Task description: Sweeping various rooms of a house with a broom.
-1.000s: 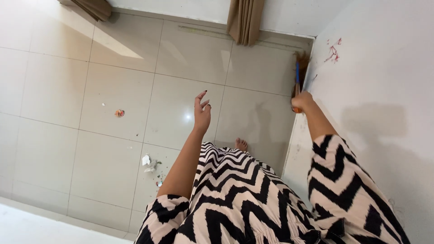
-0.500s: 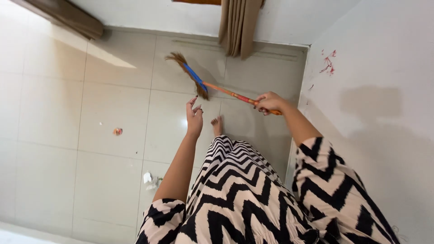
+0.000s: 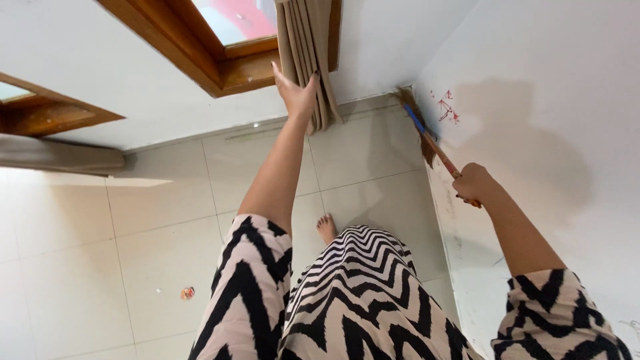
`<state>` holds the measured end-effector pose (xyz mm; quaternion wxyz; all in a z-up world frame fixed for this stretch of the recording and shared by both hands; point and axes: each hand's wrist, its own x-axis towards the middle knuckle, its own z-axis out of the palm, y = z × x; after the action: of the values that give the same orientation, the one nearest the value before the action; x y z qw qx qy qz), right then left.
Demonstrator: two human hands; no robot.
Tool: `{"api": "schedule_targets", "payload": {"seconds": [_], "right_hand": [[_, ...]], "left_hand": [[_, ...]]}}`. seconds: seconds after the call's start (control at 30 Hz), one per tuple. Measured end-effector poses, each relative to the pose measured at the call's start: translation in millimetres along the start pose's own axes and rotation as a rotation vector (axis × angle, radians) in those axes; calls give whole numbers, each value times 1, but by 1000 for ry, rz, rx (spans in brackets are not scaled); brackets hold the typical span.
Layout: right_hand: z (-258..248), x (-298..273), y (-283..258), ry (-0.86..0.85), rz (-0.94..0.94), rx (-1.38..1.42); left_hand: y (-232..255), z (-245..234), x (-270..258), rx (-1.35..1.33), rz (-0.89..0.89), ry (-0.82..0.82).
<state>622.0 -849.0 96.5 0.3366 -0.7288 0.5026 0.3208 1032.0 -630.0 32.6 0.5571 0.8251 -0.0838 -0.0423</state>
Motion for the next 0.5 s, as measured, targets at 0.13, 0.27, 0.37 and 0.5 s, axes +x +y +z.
{"api": "schedule_targets", "payload": {"seconds": [0.13,0.27,0.37,0.5], "right_hand": [[29,53,-61,129,16,-53],[87,92,-115,240,-202,-421],[112,74,-158,230,-345,-589],[133,54,-191,103,-514,-728]], "left_hand": [[65,5,62,109,5,-13],[54,-3,87,213,-23,-112],[38,-48,76,-63,96,-148],[44,-123,57,-176,195,-204]]}}
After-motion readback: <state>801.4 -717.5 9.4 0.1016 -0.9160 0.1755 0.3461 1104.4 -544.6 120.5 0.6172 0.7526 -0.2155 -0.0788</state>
